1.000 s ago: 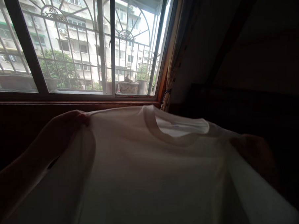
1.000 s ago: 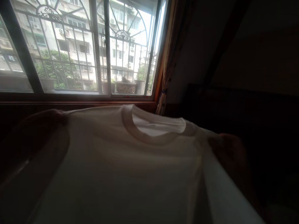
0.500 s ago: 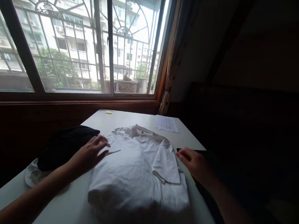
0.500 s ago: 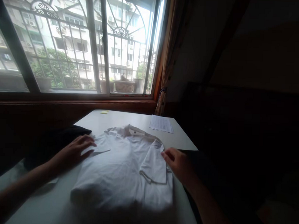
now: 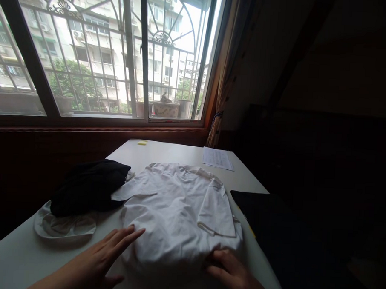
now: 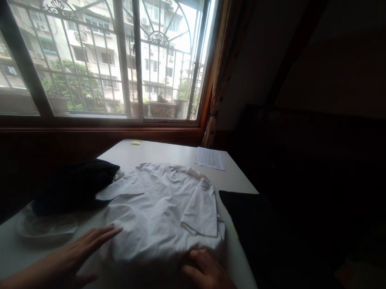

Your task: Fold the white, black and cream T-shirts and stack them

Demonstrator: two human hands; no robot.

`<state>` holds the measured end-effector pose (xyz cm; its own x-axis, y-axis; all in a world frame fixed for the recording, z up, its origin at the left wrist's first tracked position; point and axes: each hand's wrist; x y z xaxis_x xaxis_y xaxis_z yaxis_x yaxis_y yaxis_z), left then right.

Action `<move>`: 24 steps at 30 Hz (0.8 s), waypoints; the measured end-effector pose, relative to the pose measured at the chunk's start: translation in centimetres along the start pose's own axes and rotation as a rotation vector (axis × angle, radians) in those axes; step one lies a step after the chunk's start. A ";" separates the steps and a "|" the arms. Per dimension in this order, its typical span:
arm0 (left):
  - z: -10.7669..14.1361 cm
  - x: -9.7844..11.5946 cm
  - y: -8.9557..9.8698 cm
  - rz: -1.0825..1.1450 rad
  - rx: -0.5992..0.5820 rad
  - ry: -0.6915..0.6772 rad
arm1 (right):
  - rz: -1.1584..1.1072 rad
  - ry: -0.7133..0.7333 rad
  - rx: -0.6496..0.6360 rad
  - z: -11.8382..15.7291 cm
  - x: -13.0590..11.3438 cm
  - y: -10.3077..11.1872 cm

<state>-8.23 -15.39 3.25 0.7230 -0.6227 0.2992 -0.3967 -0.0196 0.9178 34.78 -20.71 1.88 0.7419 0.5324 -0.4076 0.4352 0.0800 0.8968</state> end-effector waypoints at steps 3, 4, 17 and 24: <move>-0.9 0.4 -1.1 -0.108 0.043 -0.055 | 0.201 -0.014 0.135 -0.1 1.6 -1.9; -1.4 0.5 -1.4 -0.136 0.053 -0.077 | 0.250 -0.018 0.174 -0.3 1.9 -2.4; -9.9 -0.3 -4.6 -0.099 0.185 -0.051 | 0.506 -0.201 0.304 -7.4 3.4 -3.6; -10.9 0.0 -5.1 -0.142 0.227 -0.072 | 0.522 -0.220 0.441 -10.5 1.4 -2.2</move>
Point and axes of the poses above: each hand's wrist, its own z-axis away from the middle knuckle, its own y-axis out of the back of the hand, x = y × z, and after that the axes turned 6 degrees about x, right-handed
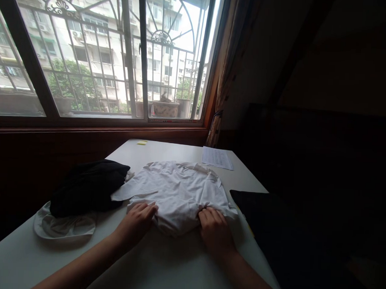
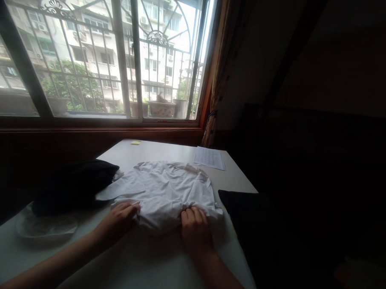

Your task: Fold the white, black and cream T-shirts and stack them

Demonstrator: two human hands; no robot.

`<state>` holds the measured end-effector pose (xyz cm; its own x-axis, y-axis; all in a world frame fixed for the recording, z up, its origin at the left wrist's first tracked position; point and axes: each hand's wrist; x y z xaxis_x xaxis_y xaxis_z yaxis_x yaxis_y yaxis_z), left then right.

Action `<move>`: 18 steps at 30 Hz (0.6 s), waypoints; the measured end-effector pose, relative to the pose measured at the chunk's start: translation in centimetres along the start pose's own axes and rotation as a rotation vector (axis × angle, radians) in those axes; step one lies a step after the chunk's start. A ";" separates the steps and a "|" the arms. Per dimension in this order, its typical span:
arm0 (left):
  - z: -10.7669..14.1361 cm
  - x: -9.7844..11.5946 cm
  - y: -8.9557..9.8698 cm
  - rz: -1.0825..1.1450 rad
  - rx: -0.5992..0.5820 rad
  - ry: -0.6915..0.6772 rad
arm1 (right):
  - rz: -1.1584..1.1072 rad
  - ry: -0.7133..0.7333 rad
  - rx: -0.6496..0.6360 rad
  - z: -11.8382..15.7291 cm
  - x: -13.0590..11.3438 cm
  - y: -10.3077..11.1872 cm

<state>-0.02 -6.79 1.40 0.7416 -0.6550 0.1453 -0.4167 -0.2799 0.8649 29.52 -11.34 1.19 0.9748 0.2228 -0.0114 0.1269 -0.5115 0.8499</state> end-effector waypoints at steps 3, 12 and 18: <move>0.1 -0.3 1.6 0.053 0.063 0.014 | -0.083 -0.010 0.017 -0.6 1.3 1.3; 1.2 -1.6 13.1 0.368 0.309 0.389 | -0.407 -0.242 0.269 -1.3 6.9 9.7; 4.8 -2.5 13.3 0.548 0.040 0.365 | -0.583 -0.275 0.095 0.4 6.6 11.2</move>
<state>-9.99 -12.25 10.22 0.5438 -0.4319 0.7195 -0.7990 -0.0042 0.6014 37.46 -15.94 10.44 0.7508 0.2720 -0.6019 0.6527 -0.4451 0.6131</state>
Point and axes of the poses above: each hand's wrist, its own z-axis away from the middle knuckle, its own y-axis out of the back of the hand, x = y × z, and after that the axes turned 6 degrees about x, right-handed
